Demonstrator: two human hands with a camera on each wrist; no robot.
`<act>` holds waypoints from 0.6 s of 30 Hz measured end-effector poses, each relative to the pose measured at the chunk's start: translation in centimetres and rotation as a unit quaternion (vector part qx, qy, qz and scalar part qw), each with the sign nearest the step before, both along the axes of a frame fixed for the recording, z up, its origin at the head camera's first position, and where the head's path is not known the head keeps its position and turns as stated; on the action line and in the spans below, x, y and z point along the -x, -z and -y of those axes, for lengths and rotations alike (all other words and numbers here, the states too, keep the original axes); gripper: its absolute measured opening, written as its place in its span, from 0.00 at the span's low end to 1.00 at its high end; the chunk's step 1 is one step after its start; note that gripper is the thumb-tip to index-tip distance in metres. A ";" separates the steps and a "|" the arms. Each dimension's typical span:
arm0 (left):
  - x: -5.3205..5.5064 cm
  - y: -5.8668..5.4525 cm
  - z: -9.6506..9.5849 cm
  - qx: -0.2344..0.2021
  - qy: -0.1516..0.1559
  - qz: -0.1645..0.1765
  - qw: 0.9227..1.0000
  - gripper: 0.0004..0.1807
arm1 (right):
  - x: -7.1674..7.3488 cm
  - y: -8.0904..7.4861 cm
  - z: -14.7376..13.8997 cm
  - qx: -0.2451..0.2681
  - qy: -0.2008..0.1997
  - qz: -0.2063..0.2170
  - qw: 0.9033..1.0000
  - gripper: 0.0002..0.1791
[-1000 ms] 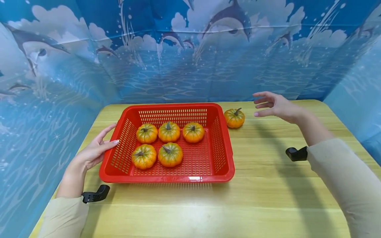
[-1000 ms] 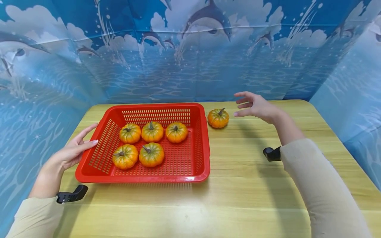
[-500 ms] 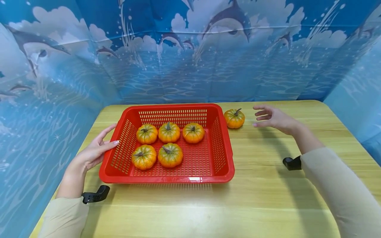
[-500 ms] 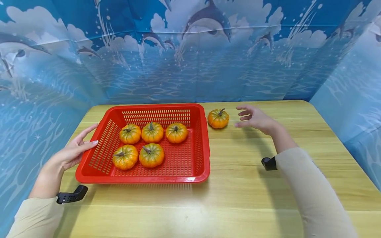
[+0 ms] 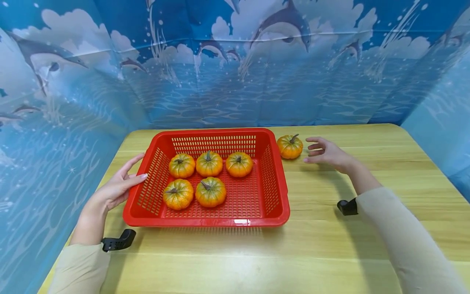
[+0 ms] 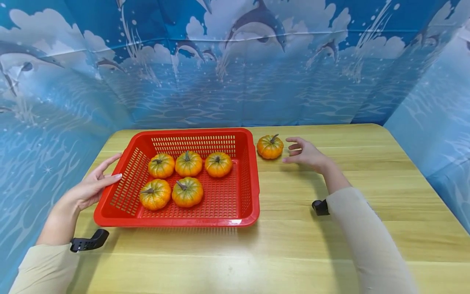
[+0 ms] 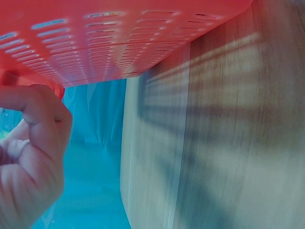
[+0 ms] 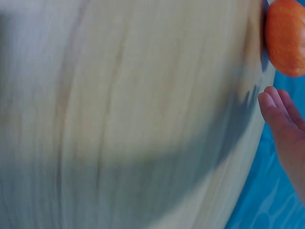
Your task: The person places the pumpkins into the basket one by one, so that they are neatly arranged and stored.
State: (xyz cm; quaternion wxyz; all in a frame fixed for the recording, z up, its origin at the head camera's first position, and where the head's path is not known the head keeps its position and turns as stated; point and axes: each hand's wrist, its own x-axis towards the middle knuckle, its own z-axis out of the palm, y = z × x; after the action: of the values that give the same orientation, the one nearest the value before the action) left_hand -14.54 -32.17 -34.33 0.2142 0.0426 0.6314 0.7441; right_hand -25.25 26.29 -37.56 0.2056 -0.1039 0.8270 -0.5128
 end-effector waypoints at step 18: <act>-0.1 0.0 0.0 -0.015 0.003 -0.006 1.000 0.39 | 1.0 1.7 3.2 0.014 0.052 -0.013 0.998 0.55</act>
State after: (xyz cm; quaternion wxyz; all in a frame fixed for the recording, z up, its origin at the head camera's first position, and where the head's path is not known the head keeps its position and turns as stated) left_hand -14.41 -32.21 -34.30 0.2122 0.0524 0.6211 0.7527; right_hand -26.23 23.08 -39.30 0.1659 -0.0704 0.8268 -0.5329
